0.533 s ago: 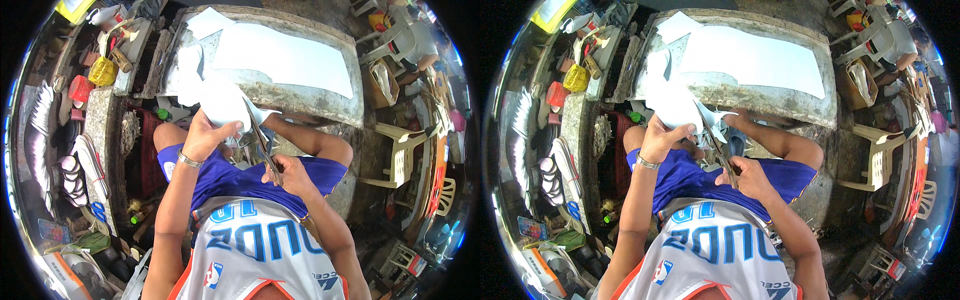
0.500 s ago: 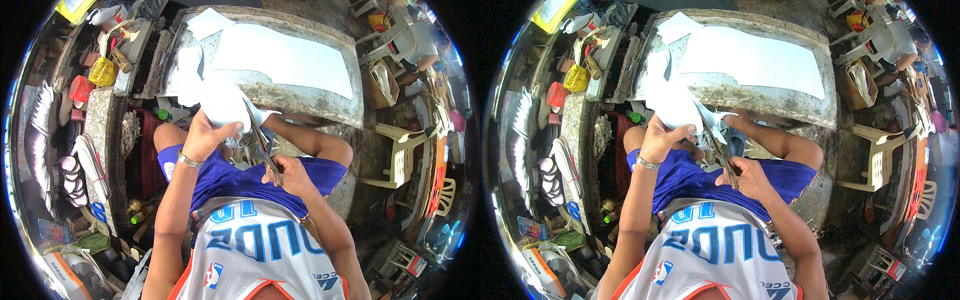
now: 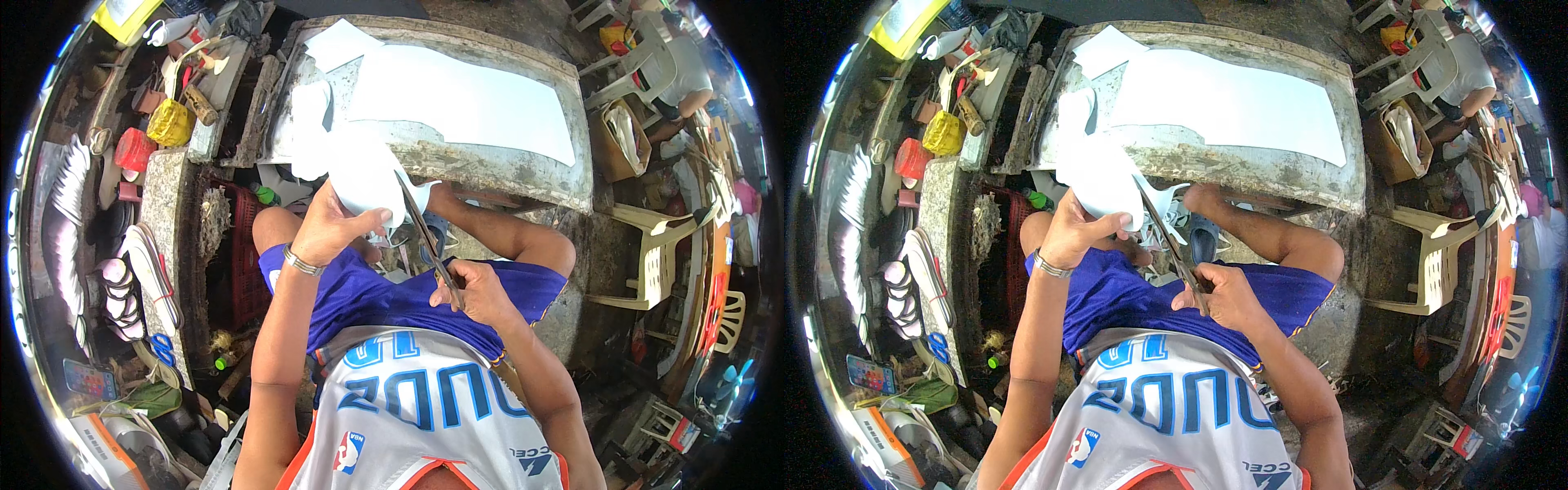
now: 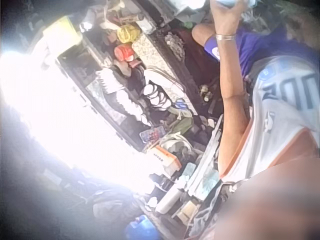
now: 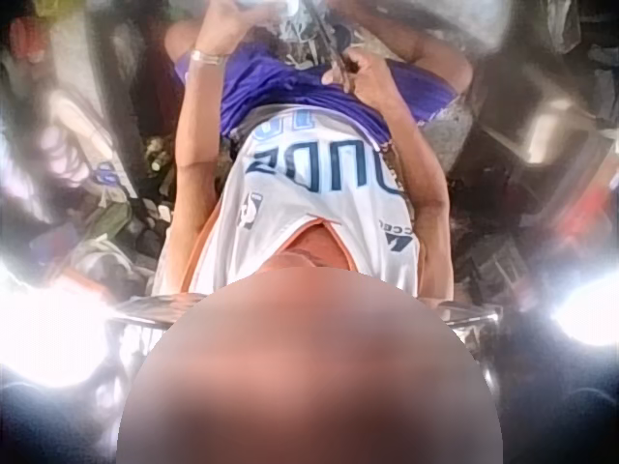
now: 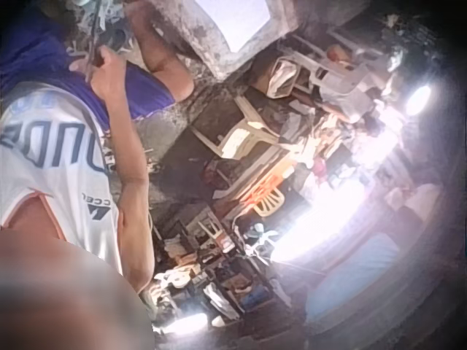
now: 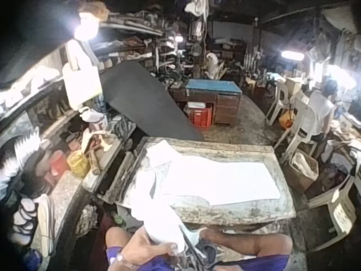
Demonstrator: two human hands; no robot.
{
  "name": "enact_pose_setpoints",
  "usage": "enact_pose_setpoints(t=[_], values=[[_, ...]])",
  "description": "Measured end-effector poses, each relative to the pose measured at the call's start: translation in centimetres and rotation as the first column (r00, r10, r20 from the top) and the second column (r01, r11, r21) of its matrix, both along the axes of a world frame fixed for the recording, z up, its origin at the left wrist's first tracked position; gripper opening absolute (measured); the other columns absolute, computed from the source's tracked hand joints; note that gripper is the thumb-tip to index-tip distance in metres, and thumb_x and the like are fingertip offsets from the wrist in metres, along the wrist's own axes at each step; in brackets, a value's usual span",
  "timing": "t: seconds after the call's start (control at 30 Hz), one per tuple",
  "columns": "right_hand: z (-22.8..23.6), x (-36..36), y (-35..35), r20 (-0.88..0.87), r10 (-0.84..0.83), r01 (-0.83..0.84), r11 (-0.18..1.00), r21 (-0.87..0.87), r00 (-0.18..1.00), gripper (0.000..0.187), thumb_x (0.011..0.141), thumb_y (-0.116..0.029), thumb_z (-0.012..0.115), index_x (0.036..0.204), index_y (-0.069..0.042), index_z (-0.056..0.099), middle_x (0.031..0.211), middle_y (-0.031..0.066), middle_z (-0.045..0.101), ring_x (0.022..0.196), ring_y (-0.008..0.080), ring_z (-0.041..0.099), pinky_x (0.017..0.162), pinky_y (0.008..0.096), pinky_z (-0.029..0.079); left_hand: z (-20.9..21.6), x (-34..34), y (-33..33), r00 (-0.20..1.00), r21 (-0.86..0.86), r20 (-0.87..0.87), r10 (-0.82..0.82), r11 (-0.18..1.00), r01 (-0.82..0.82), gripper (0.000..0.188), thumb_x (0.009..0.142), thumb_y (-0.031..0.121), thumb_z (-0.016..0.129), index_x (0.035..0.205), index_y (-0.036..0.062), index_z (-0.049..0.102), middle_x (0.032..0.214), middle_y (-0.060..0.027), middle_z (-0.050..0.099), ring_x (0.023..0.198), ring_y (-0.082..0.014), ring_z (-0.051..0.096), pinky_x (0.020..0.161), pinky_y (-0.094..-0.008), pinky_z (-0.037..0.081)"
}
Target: The person uses shears to cut a white shoe insole from a larger sheet of material. They hold the insole in one hand and guide the shears with the other, trimming the edges to shape. The finished insole is placed on the table, and the person continues cutting another piece from the sheet.
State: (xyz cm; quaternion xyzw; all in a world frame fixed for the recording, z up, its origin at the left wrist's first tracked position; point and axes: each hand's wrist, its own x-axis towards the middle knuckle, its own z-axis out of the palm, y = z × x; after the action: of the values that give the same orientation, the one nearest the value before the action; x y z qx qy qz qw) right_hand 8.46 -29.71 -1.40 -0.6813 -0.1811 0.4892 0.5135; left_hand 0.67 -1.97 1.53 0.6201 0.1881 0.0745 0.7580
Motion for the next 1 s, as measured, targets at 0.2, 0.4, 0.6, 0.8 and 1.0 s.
enact_pose_setpoints(t=[0.2,0.4,0.6,0.8,1.0], values=[[0.5,-0.2,0.0,-0.007,-0.019,0.019,0.999,-0.028,1.0,0.035,0.082,-0.025,0.092,0.087,-0.002,0.065,0.075,0.0026,0.074,0.061,0.0045,0.055,0.053,0.0245,0.042,0.2,-0.1,0.7,0.999,-0.039,-0.012,-0.05,0.998,0.049,0.059,0.084,-0.001,0.081,0.135,-0.003,0.052,0.111,-0.0102,0.07,0.091,-0.0152,0.071,0.07,-0.0305,0.061],[-0.5,-1.0,-0.2,-0.008,-0.012,0.012,0.999,-0.037,1.0,0.037,0.082,-0.028,0.092,0.088,-0.002,0.067,0.074,0.0019,0.071,0.062,0.005,0.054,0.054,0.0249,0.043,0.0,1.2,0.9,0.967,-0.156,0.141,0.211,0.97,-0.189,0.058,0.093,0.005,0.077,0.143,-0.0031,0.05,0.127,-0.0107,0.067,0.112,-0.0155,0.066,0.092,-0.0309,0.056],[-1.9,-1.7,0.1,0.033,-0.002,0.002,1.0,0.001,0.999,0.057,0.077,-0.053,0.092,0.09,-0.003,0.068,0.073,-0.0024,0.06,0.068,0.0049,0.052,0.06,0.0251,0.042,-0.3,1.2,0.0,0.974,-0.051,0.116,0.195,0.98,-0.19,0.063,0.096,0.006,0.074,0.151,-0.0039,0.043,0.133,-0.0091,0.064,0.119,-0.0148,0.062,0.103,-0.0319,0.051],[-2.2,-1.4,1.0,0.001,-0.03,0.03,0.999,0.043,1.0,0.057,0.079,-0.056,0.09,0.089,-0.004,0.068,0.073,-0.003,0.059,0.068,0.0046,0.051,0.06,0.0249,0.042,0.2,0.6,-0.7,0.988,-0.01,0.082,0.129,0.992,-0.129,0.064,0.097,0.005,0.073,0.152,-0.0043,0.041,0.133,-0.0107,0.064,0.119,-0.0152,0.062,0.101,-0.0318,0.053],[-2.3,-1.5,1.2,-0.029,-0.042,0.044,0.997,0.061,0.999,0.057,0.078,-0.055,0.091,0.089,-0.004,0.067,0.073,-0.0034,0.06,0.068,0.0041,0.052,0.06,0.0239,0.041,0.4,0.5,-1.2,0.989,0.047,0.086,0.117,0.991,-0.121,0.067,0.097,0.006,0.073,0.154,-0.0038,0.04,0.132,-0.0124,0.065,0.116,-0.0167,0.065,0.097,-0.0322,0.056]])
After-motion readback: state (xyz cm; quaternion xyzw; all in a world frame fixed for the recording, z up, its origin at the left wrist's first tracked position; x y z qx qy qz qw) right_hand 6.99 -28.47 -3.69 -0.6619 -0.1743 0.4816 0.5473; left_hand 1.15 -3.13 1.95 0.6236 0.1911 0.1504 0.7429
